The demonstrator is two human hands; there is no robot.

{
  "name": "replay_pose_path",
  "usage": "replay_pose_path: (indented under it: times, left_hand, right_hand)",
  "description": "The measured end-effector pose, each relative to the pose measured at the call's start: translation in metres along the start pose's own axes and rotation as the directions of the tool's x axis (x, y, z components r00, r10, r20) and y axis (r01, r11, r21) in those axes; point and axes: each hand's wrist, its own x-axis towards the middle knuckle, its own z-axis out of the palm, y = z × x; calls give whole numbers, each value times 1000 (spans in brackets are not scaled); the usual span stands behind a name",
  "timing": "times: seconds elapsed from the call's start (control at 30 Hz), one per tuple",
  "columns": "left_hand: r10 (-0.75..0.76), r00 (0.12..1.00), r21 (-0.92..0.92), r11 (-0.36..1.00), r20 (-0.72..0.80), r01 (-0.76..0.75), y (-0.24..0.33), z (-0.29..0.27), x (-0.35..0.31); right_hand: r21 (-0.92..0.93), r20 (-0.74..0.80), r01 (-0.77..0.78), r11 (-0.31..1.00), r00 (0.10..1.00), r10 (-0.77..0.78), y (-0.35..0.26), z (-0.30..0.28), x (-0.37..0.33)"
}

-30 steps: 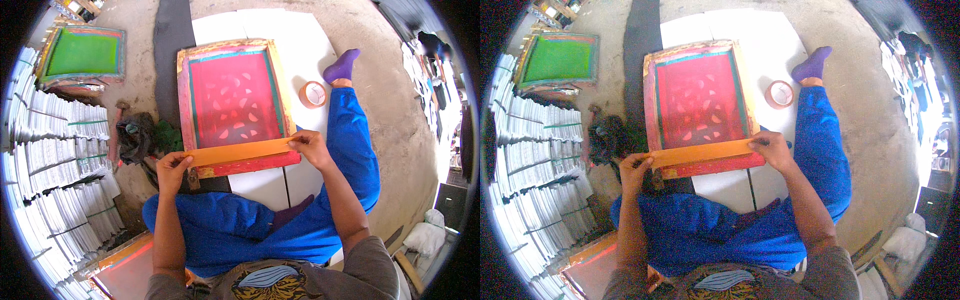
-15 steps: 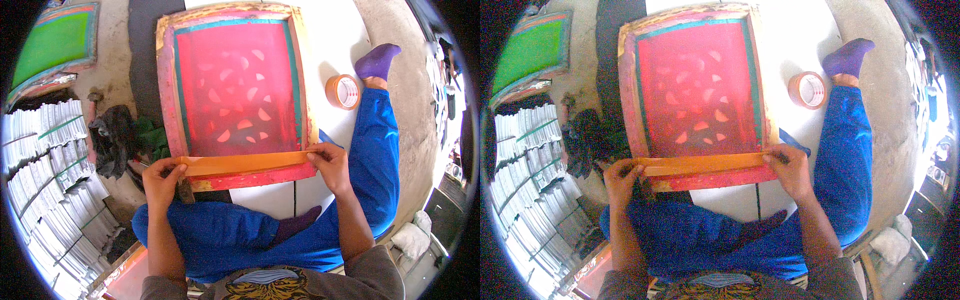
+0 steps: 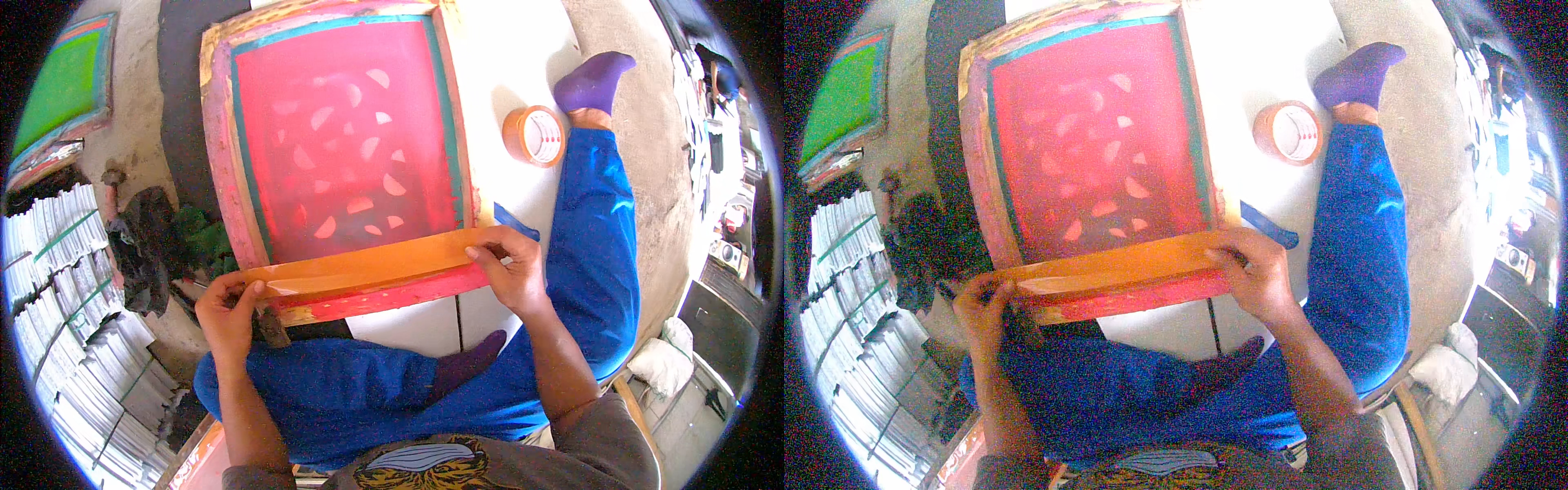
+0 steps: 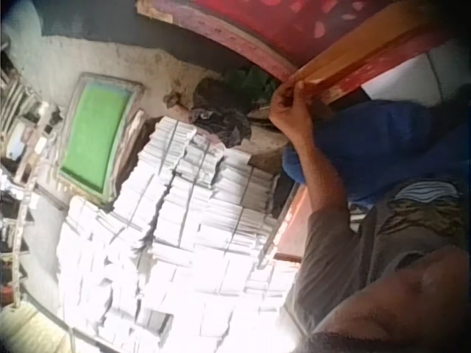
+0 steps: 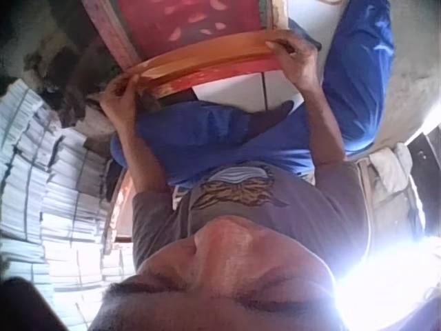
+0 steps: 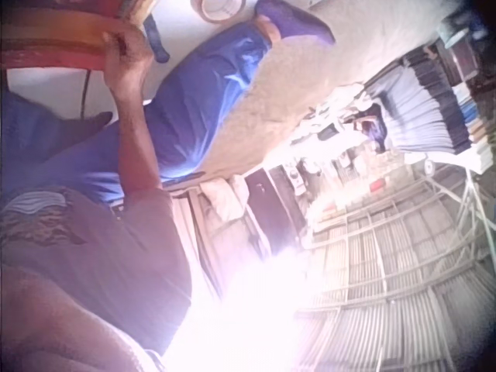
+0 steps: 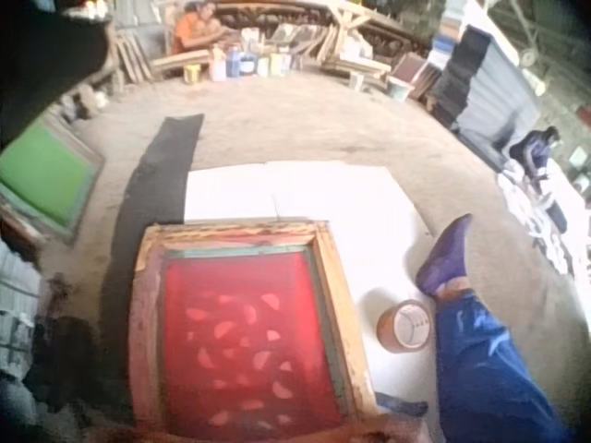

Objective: The person sits on the floor and applies masking tape around the edges of a red screen printing frame. They repeatedly tear and press tape along each side, smoothing it down with their fingers.

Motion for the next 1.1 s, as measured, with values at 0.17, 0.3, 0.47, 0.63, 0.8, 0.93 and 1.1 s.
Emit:
replay_pose_path:
  times: [0.17,0.3,0.47,0.63,0.8,0.93,1.1]
  left_hand:
    - [56,998,-84,995,9,-55,9,-5,0]
    - [64,998,-231,971,-18,-67,12,-7,-4]
    - [273,962,53,961,-1,-272,2,-16,-4]
    - [166,982,204,962,87,-181,10,-10,-12]
    - [214,966,236,941,145,-243,6,-9,-10]
    - [280,948,272,910,151,-312,-3,-7,-9]
    - [270,941,352,876,205,-328,-3,-7,-9]
  right_hand:
    - [-109,53,101,989,994,-96,-7,-8,6]
    - [-127,95,138,982,987,-126,-13,-15,8]
    - [-213,168,178,961,975,-144,-23,-24,18]
    - [-302,254,141,943,965,-63,-13,-20,18]
    - [-340,266,125,932,963,-32,-9,-12,6]
    - [-404,291,155,902,956,-34,-10,-11,3]
    - [-485,313,148,862,950,14,-14,-11,2]
